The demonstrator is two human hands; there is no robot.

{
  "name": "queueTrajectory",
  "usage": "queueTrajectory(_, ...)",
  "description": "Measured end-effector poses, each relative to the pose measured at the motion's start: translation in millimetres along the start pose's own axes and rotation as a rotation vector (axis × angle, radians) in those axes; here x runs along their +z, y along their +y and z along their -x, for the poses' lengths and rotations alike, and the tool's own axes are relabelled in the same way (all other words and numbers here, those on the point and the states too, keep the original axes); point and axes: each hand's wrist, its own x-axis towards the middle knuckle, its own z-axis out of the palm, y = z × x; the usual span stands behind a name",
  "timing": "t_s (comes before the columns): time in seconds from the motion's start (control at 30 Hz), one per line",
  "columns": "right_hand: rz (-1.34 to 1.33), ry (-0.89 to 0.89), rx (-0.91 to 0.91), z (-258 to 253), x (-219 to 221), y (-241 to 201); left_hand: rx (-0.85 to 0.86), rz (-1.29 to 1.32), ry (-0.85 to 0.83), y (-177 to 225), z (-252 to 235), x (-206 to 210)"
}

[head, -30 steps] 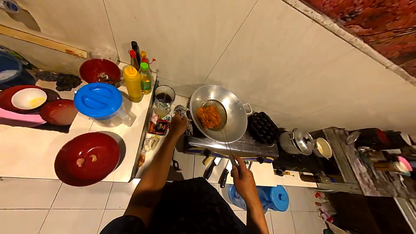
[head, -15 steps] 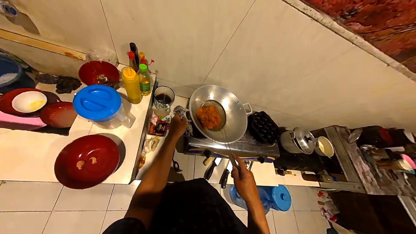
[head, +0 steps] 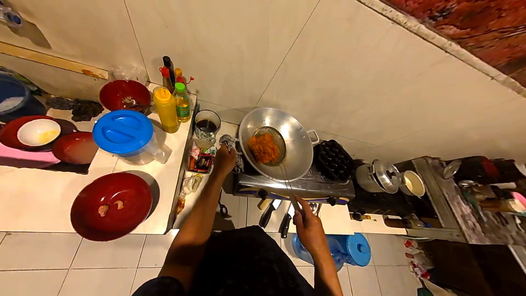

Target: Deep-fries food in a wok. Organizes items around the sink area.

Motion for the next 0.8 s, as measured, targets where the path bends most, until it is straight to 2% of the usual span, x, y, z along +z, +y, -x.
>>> queueTrajectory(0.8, 0.005, 0.012, -0.006, 1.0, 2.5, 2.4, 0.021, -0.010, 0.019, -0.3, 7.8, 1.6)
